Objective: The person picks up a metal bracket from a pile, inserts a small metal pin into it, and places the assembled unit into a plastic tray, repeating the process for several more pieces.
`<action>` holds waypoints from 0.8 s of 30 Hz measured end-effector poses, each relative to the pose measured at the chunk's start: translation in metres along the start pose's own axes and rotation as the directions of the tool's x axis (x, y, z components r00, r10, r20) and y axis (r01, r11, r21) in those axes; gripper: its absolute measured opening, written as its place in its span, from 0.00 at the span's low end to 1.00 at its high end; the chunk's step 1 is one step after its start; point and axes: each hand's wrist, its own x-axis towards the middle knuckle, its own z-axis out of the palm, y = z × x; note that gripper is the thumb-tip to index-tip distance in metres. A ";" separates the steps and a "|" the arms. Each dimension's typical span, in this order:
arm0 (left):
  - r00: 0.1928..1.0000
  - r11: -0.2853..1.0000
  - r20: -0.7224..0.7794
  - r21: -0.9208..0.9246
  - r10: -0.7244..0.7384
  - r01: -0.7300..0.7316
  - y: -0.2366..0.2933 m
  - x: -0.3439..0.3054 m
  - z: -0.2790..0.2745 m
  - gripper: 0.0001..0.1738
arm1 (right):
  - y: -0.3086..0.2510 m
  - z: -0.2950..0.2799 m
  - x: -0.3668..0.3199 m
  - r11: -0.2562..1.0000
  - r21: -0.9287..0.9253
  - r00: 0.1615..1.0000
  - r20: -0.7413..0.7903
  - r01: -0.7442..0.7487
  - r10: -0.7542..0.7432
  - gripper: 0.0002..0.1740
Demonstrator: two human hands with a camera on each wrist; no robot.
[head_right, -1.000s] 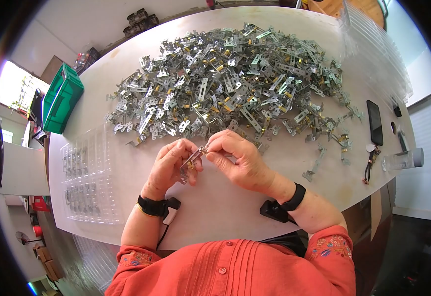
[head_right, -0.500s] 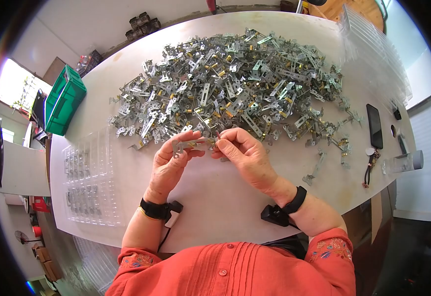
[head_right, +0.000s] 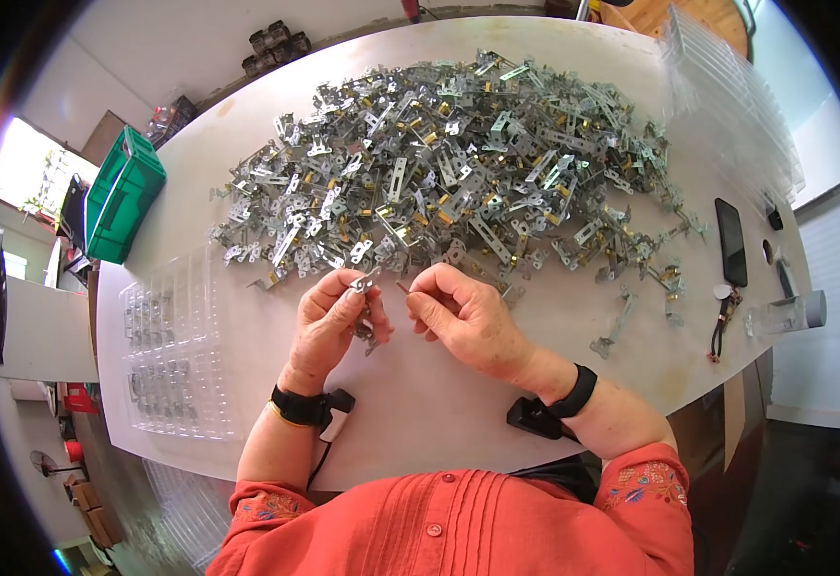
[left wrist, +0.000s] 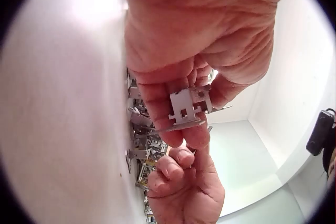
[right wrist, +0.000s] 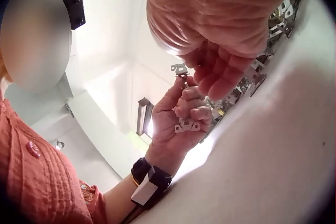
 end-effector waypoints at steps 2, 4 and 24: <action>0.991 0.991 0.000 -0.002 -0.132 0.132 0.008 -0.002 0.002 0.13 | -0.003 0.001 -0.002 0.998 0.055 1.000 0.026 0.002 -0.003 0.05; 0.989 0.989 -0.011 0.016 -0.149 0.150 0.008 -0.002 0.002 0.13 | -0.008 0.002 -0.004 0.999 0.047 0.999 0.038 -0.020 0.018 0.05; 0.973 0.940 -0.102 0.255 -0.206 0.226 0.014 -0.002 0.008 0.11 | -0.005 0.000 -0.003 0.992 -0.127 1.000 0.020 0.006 -0.003 0.04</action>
